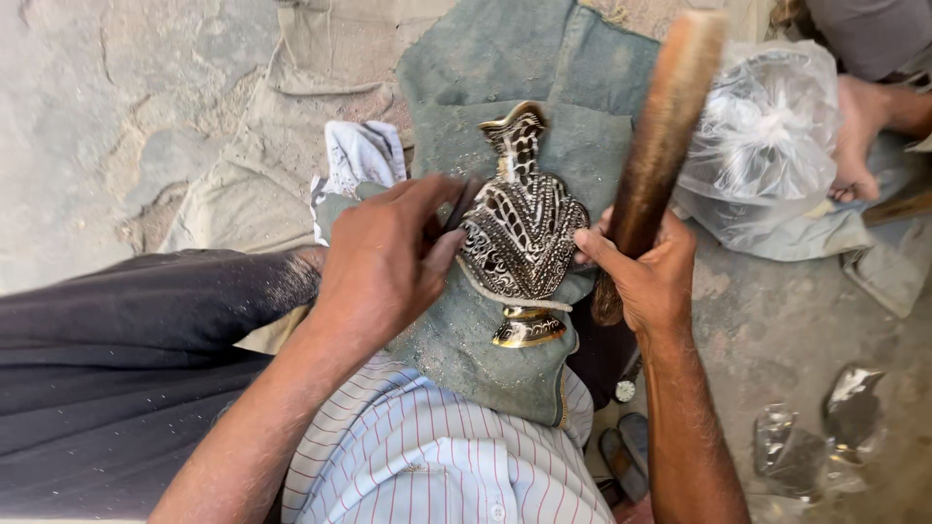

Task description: The person uses a hammer and chisel to engrave decorative patterns onto a silver and gold metal vase. They repeatedly strike the chisel against the vase's surface to create intricate designs.

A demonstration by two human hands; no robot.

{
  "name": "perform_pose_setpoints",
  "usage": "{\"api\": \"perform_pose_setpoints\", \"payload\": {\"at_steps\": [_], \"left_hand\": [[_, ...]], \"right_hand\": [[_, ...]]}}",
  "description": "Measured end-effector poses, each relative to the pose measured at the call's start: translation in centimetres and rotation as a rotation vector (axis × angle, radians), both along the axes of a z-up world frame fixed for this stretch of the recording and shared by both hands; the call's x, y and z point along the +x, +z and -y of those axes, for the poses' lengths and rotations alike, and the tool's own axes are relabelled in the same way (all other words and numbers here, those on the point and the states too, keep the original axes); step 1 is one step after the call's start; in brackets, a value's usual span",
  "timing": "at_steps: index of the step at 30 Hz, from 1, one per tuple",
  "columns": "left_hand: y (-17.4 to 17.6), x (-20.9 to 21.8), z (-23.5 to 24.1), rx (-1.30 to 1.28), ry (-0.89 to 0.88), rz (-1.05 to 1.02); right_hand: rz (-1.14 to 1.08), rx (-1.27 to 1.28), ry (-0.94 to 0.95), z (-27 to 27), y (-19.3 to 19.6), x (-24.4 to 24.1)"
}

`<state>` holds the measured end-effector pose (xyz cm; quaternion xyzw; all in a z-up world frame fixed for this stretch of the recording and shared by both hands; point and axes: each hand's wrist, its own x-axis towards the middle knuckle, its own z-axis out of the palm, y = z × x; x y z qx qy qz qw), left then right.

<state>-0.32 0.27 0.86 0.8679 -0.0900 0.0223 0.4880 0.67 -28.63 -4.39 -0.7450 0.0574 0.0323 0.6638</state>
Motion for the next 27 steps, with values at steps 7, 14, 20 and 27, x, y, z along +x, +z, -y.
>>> {"api": "perform_pose_setpoints", "payload": {"at_steps": [7,14,20,27], "left_hand": [[0.1,-0.2,-0.8,-0.197,-0.053,-0.146],[-2.6,3.4,1.1,-0.291,-0.444,0.075],[-3.5,5.8,0.9,-0.175,-0.654,0.158],[-3.9,5.8,0.7,0.001,-0.833,0.132]], "right_hand": [[-0.074,-0.248,0.021,0.7,1.2,-0.7],[-0.009,0.035,0.017,2.4,7.2,-5.9],[-0.205,-0.061,0.038,3.3,9.6,-8.6],[-0.101,-0.878,0.160,3.8,12.1,-10.3]]}}
